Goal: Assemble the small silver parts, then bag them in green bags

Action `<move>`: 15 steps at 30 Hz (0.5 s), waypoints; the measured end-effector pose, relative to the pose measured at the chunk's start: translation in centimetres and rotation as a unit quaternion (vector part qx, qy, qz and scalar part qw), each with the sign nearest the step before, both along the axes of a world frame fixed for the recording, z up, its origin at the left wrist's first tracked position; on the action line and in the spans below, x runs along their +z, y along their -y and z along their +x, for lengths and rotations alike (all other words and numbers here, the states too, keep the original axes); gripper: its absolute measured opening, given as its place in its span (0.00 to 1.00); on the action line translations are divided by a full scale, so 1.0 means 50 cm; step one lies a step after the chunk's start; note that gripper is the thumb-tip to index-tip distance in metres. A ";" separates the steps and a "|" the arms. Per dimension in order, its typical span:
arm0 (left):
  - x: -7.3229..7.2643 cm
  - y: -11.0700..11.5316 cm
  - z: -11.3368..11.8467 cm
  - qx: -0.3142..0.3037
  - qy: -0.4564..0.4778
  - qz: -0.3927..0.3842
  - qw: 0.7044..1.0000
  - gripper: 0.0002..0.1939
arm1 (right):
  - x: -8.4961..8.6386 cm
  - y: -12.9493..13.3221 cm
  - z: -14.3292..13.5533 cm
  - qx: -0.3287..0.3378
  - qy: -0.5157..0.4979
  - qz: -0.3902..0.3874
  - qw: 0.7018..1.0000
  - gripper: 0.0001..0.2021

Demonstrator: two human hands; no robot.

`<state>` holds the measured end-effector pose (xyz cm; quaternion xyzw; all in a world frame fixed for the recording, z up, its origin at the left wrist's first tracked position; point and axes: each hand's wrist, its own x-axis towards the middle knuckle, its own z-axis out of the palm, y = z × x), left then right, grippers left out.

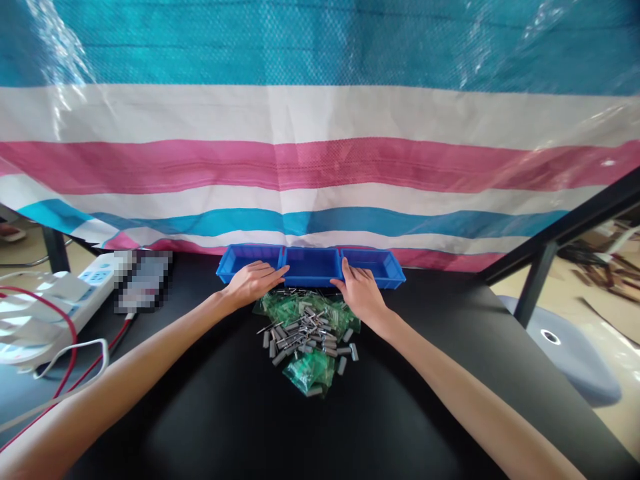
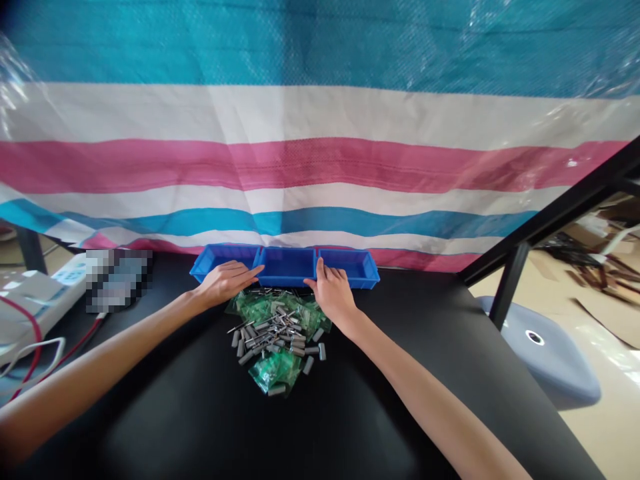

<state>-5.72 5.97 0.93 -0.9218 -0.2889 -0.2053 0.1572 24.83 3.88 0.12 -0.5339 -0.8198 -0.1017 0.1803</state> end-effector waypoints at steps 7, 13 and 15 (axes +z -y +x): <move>0.031 0.030 0.022 0.090 -0.003 -0.018 0.996 0.20 | 0.031 0.024 -0.001 0.002 -0.032 0.048 0.998 0.30; 0.045 0.204 0.066 0.130 0.057 -0.117 0.983 0.32 | 0.062 0.180 -0.008 0.142 -0.061 -0.047 0.987 0.38; 0.028 0.255 0.082 0.064 0.007 -0.155 0.986 0.40 | 0.044 0.226 -0.017 0.194 -0.020 -0.094 0.976 0.44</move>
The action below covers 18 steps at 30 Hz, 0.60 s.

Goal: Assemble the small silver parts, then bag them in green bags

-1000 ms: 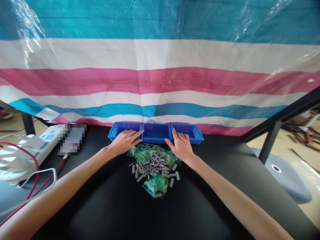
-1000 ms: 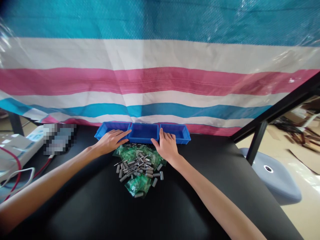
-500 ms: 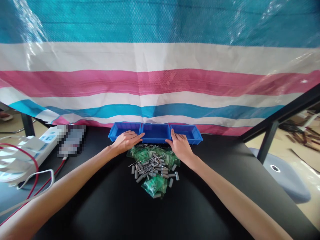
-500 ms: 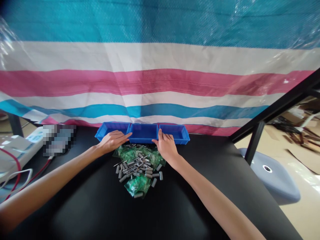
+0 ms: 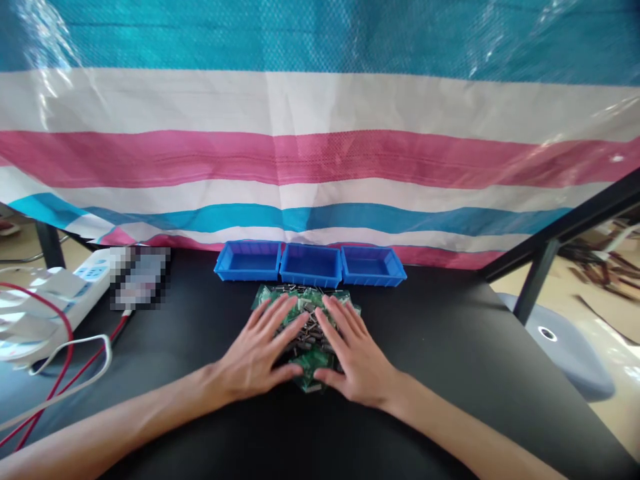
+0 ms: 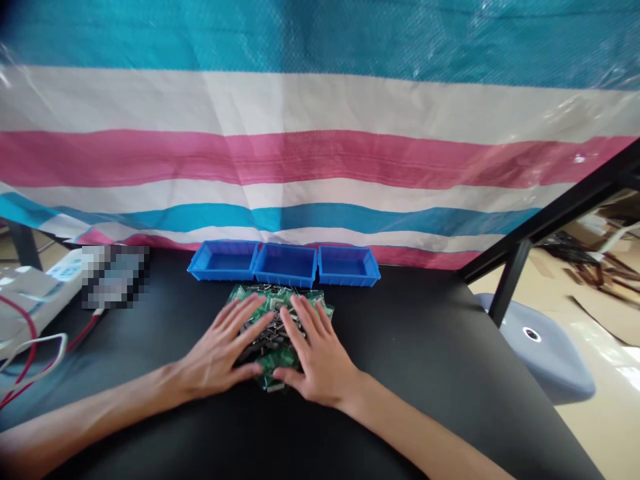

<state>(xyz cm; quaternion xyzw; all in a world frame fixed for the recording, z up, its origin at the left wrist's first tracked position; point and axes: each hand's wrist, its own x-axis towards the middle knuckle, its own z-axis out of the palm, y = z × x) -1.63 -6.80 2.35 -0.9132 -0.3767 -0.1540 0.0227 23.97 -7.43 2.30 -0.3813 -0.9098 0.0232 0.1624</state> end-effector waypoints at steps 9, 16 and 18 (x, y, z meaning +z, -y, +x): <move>-0.047 -0.032 0.005 0.029 -0.056 -0.038 0.997 0.45 | -0.055 -0.054 -0.021 -0.034 0.023 0.007 0.999 0.43; -0.044 -0.023 -0.016 0.058 -0.038 -0.031 0.997 0.49 | -0.040 -0.004 -0.009 -0.031 0.027 -0.003 0.999 0.50; -0.047 -0.015 -0.014 0.059 -0.033 -0.034 0.997 0.50 | -0.046 0.011 -0.006 -0.039 0.036 -0.011 0.999 0.50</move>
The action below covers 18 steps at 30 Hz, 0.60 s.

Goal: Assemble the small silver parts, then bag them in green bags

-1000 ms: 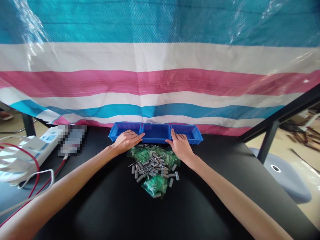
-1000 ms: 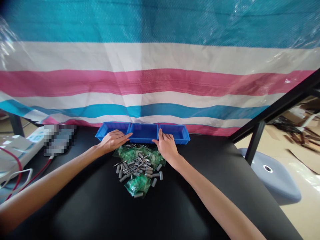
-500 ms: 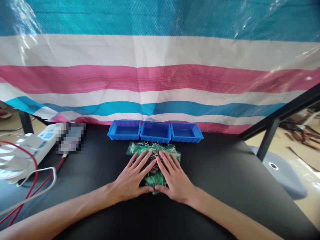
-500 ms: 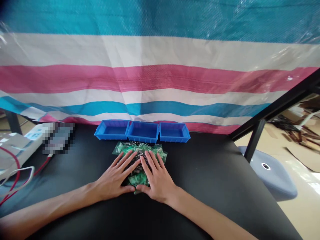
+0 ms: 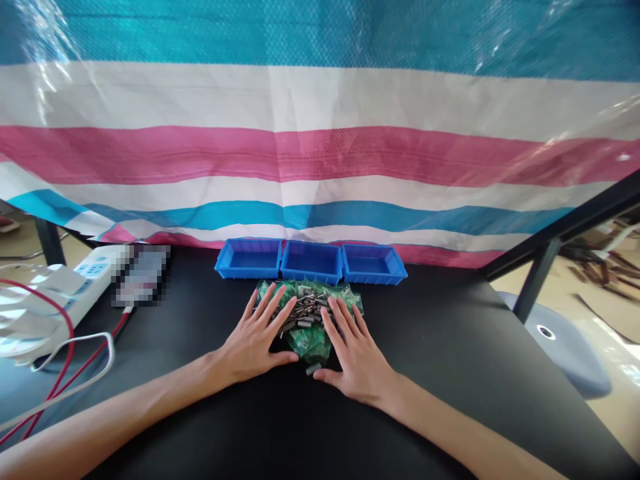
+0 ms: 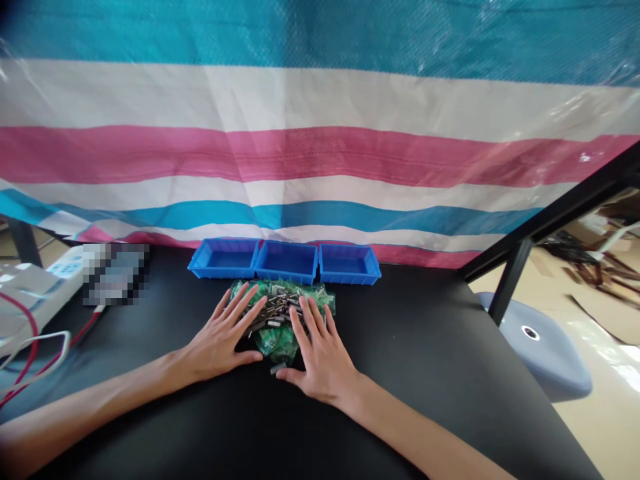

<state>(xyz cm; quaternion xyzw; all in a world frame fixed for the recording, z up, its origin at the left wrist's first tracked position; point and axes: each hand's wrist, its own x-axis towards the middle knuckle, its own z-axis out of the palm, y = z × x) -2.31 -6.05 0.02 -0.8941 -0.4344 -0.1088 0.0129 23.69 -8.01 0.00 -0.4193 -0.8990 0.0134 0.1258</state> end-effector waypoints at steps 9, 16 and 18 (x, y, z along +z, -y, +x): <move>-0.003 -0.019 0.006 -0.028 -0.007 -0.036 0.999 0.52 | -0.010 -0.019 -0.009 -0.005 0.002 -0.019 1.000 0.50; 0.004 0.002 -0.030 -0.009 -0.011 -0.027 1.000 0.48 | 0.010 -0.002 0.009 0.030 0.008 -0.026 0.999 0.49; -0.003 0.000 -0.028 -0.011 -0.022 -0.021 0.999 0.45 | 0.010 -0.014 0.006 0.026 0.007 -0.018 0.999 0.45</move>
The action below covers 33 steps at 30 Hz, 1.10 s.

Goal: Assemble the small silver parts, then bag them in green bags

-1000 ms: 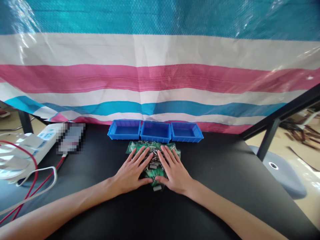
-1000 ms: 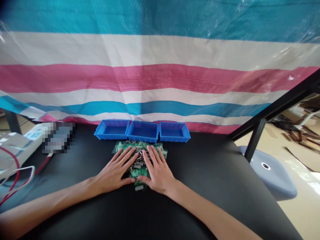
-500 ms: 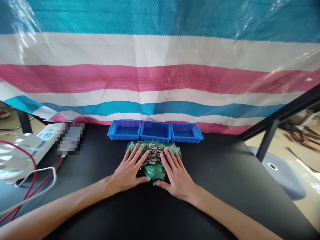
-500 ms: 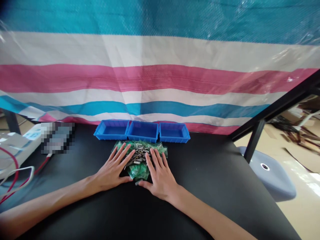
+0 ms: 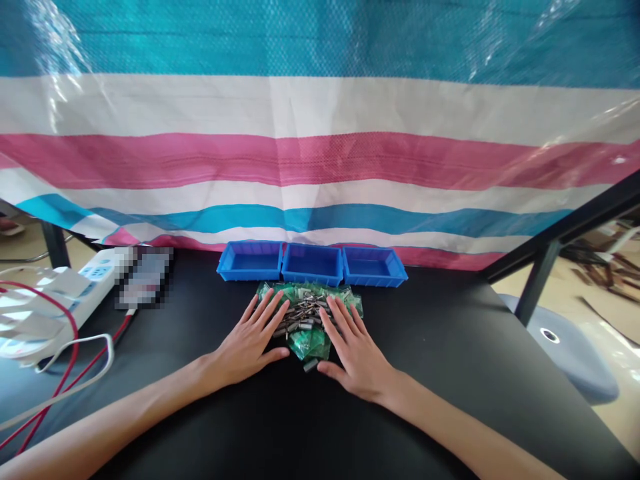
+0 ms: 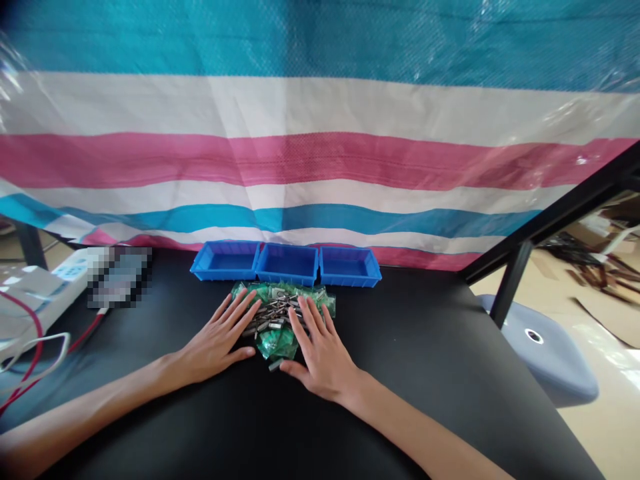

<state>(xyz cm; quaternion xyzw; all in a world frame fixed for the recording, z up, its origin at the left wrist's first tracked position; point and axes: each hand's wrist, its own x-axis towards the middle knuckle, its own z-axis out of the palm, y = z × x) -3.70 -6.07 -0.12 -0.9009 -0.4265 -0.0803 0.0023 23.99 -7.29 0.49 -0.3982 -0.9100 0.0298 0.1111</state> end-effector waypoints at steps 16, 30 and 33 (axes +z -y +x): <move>0.019 -0.053 0.056 0.054 0.057 0.055 0.995 0.29 | 0.012 -0.076 -0.042 -0.037 -0.048 0.044 0.997 0.28; 0.022 -0.086 0.065 0.003 0.128 -0.007 0.992 0.11 | 0.030 -0.151 -0.054 -0.046 -0.032 -0.014 0.998 0.07; 0.030 -0.086 0.045 -0.028 0.126 -0.002 0.992 0.14 | 0.029 -0.149 -0.035 -0.043 -0.064 0.004 0.997 0.09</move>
